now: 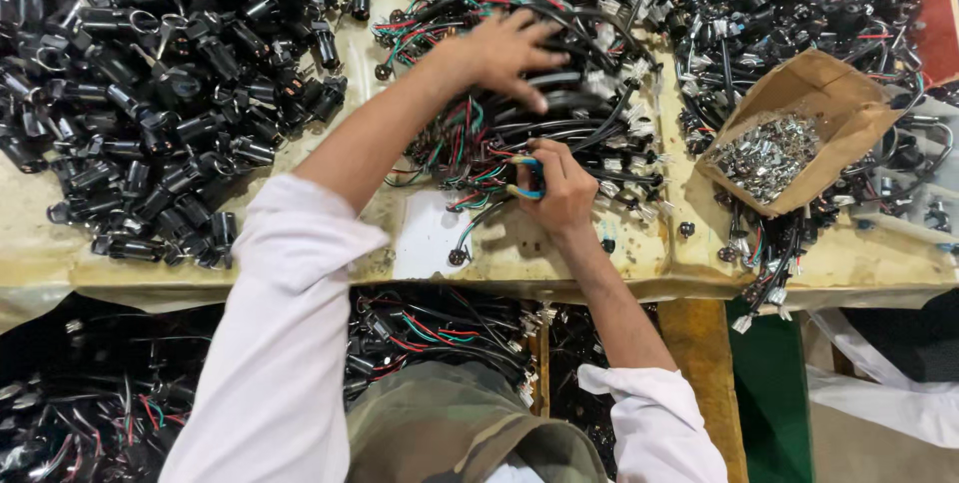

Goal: The person repeatedly picks black cylindrical components and wire harnesses from piles on a table, uses blue-handled pliers to strip or adjust wires, and assembles the parts by hand. The person places finished assemblies into a bin below the table.

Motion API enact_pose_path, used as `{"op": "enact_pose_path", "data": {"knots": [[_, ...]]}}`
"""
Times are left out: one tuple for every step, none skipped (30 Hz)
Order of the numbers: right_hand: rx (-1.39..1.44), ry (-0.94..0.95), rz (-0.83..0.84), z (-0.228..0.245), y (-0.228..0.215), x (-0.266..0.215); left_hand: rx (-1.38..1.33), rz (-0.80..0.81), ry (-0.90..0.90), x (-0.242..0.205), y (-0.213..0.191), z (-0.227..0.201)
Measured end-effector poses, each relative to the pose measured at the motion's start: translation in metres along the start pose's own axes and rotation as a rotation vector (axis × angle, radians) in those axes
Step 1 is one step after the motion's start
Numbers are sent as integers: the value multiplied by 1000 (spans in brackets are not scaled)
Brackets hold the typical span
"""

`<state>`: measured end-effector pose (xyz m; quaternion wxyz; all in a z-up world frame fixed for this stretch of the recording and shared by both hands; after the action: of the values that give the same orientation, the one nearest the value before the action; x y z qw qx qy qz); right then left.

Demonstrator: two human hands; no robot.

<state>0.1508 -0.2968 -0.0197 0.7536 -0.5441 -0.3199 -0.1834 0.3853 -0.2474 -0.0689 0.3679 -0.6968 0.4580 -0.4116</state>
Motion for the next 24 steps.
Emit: {"op": "enact_pose_path", "data": {"knots": [[5, -10, 14, 2, 1, -2, 5, 21, -53, 10, 2, 10], [10, -22, 28, 4, 1, -3, 60, 6, -77, 20, 3, 17], [17, -44, 51, 5, 2, -6, 115, -9, -101, 31, 5, 21], [25, -67, 77, 5, 1, -9, 167, -24, -127, 41, 8, 24], [34, -89, 103, 4, 0, -12, 256, -107, -99, 48, 10, 20], [51, -153, 133, 5, 2, -11, 352, -191, -71, 51, 9, 16], [69, -217, 163, 4, 4, -11, 448, -275, -44, 54, 5, 11], [85, -272, 191, 4, 7, -13, 427, -274, -76, 54, 4, 6], [120, -237, 208, -2, 11, -12, 407, -273, -107, 52, 3, 0], [146, -187, 231, -8, 12, -16, 372, -267, -129, 52, 8, -16], [173, -137, 253, -15, 15, -19, 352, -226, -148, 47, 10, -31], [216, -162, 178, -18, 12, -21, 333, -188, -168, 37, 8, -46], [258, -187, 103, -18, 9, -23, 316, -149, -188, 24, 6, -66], [303, -222, 24, -16, 6, -22, 294, -245, -161, 9, -4, -90], [364, -158, -117, -19, -2, -22, 271, -341, -135, -9, -12, -114], [421, -99, -259, -24, -14, -23, 275, -330, -138, -26, -15, -134], [476, -41, -402, -28, -28, -27, 279, -318, -141, -41, -16, -151], [618, 129, -378, -35, -36, -33, 197, -283, -157, -55, -15, -161], [756, 300, -349, -43, -48, -44, 116, -248, -173, -66, -14, -166], [670, 338, -259, -44, -63, -54, 104, -273, -174, -78, -15, -167], [583, 375, -168, -45, -76, -67, 91, -298, -175, -89, -15, -168], [439, 401, 9, -44, -81, -80, 83, -331, -172, -96, -16, -165], [293, 422, 183, -44, -85, -95, 96, -340, -173, -100, -15, -163], [145, 443, 356, -47, -84, -110, 108, -346, -172, -103, -14, -162]]}}
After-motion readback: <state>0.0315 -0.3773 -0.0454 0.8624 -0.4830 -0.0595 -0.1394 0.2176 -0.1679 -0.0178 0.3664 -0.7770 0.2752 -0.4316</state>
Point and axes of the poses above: each hand's wrist, its own x-axis towards the middle knuckle, its own y-axis out of the palm, z = x × y, the point moved 5 cm from there along x, towards the middle knuckle, and after that the axes turned 11 degrees about -x, right-handed, at the moved point
